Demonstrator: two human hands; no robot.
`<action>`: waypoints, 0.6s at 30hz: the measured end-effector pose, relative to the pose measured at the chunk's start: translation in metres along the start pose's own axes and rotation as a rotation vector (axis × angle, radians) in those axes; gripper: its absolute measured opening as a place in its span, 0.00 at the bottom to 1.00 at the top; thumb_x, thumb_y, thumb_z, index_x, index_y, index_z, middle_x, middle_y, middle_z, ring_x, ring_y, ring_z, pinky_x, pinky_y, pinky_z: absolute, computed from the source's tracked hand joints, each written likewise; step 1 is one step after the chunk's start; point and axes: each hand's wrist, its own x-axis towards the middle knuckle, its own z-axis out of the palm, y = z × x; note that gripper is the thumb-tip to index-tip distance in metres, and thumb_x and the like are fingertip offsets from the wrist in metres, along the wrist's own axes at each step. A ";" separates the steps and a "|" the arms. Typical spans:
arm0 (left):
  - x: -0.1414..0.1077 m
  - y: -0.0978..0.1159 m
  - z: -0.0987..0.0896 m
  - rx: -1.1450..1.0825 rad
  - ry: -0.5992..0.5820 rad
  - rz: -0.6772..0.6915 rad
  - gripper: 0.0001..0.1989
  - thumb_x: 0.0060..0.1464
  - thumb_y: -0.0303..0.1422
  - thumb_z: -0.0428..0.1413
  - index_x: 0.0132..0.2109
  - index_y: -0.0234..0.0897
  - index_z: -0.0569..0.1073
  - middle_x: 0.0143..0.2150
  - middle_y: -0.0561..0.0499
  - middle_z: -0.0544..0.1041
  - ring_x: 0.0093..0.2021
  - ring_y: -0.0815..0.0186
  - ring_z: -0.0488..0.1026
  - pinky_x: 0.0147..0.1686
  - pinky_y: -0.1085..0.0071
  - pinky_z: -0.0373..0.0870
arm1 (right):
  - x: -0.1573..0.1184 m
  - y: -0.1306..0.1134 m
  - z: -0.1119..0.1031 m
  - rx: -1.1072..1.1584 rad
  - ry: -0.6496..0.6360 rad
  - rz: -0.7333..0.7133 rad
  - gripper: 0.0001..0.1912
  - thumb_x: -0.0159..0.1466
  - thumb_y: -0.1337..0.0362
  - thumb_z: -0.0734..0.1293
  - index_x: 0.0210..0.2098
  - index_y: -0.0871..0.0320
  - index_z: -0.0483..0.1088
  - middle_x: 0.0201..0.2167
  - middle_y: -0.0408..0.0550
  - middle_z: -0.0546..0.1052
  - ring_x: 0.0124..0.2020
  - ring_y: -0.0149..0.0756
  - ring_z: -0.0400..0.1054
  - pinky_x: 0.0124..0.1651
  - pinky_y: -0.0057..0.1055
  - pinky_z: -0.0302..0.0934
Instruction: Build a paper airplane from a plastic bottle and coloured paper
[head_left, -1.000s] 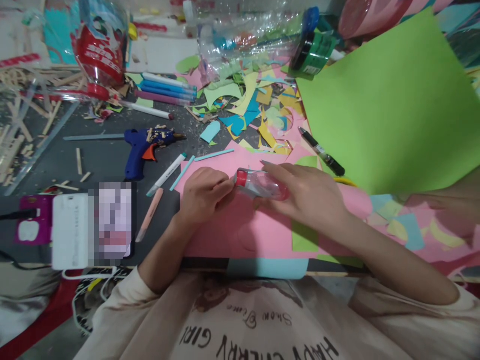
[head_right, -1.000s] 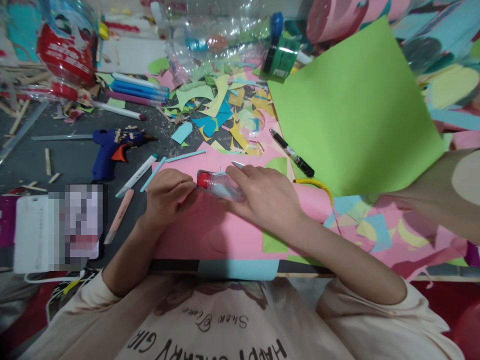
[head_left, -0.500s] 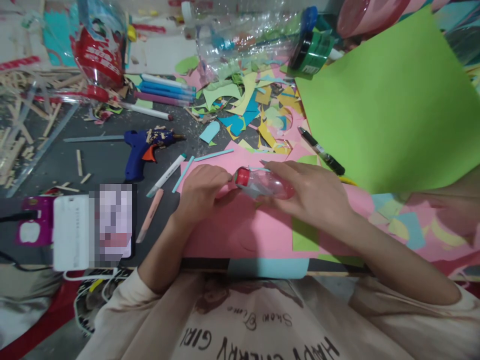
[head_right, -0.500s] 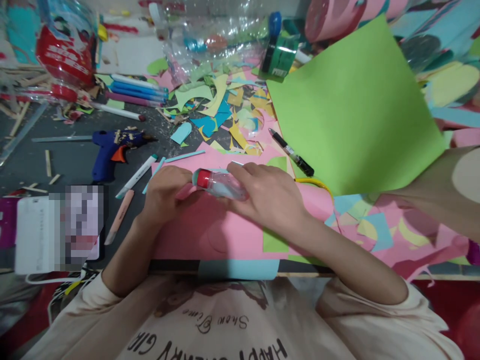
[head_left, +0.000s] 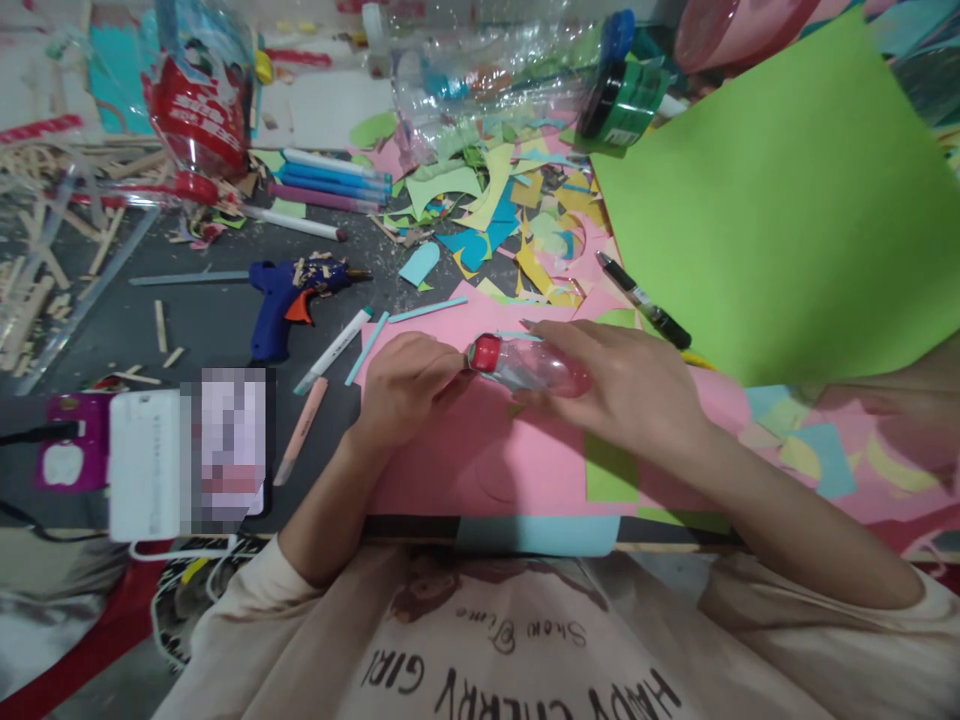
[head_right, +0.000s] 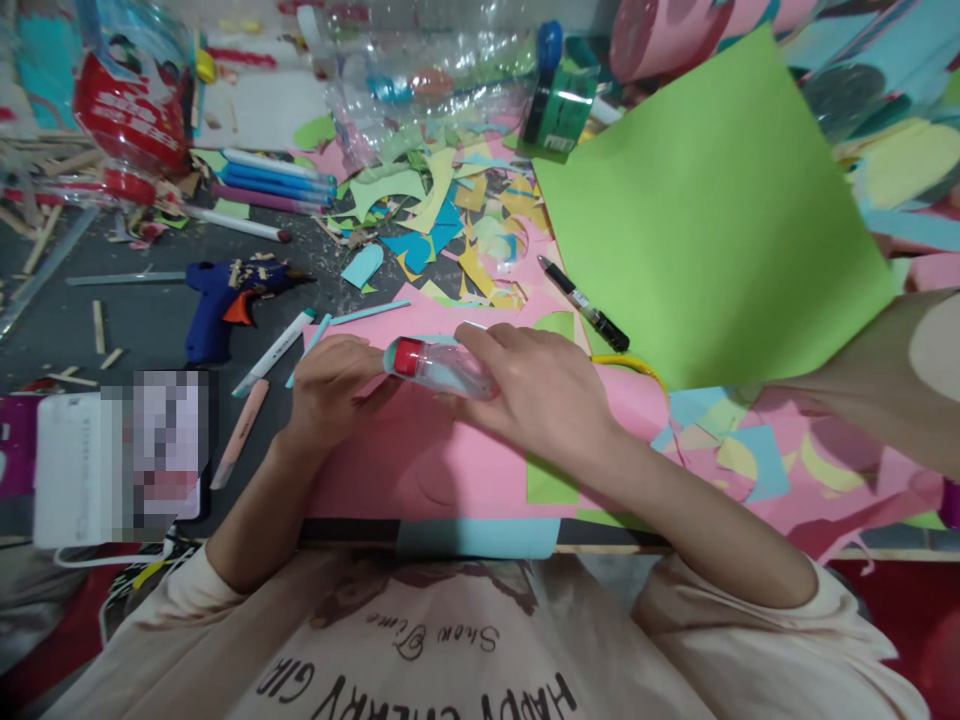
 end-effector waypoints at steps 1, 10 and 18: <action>-0.001 0.000 0.001 0.056 0.028 0.046 0.16 0.66 0.40 0.52 0.28 0.42 0.68 0.24 0.55 0.71 0.27 0.65 0.66 0.35 0.64 0.63 | 0.000 0.000 0.000 0.000 -0.007 0.006 0.25 0.66 0.46 0.62 0.52 0.55 0.75 0.39 0.54 0.83 0.36 0.48 0.76 0.33 0.36 0.59; 0.001 0.007 0.005 0.221 0.101 0.140 0.18 0.66 0.36 0.51 0.25 0.40 0.66 0.21 0.55 0.68 0.24 0.67 0.66 0.30 0.67 0.63 | 0.000 0.001 -0.001 0.002 0.004 0.017 0.26 0.66 0.44 0.61 0.51 0.56 0.75 0.38 0.53 0.83 0.35 0.48 0.76 0.32 0.35 0.58; -0.002 0.006 0.008 0.211 0.168 0.185 0.14 0.63 0.30 0.54 0.27 0.40 0.65 0.22 0.56 0.70 0.26 0.68 0.68 0.32 0.69 0.65 | -0.001 0.002 0.002 -0.008 0.063 -0.001 0.27 0.66 0.43 0.62 0.51 0.56 0.76 0.37 0.53 0.83 0.34 0.46 0.76 0.31 0.34 0.57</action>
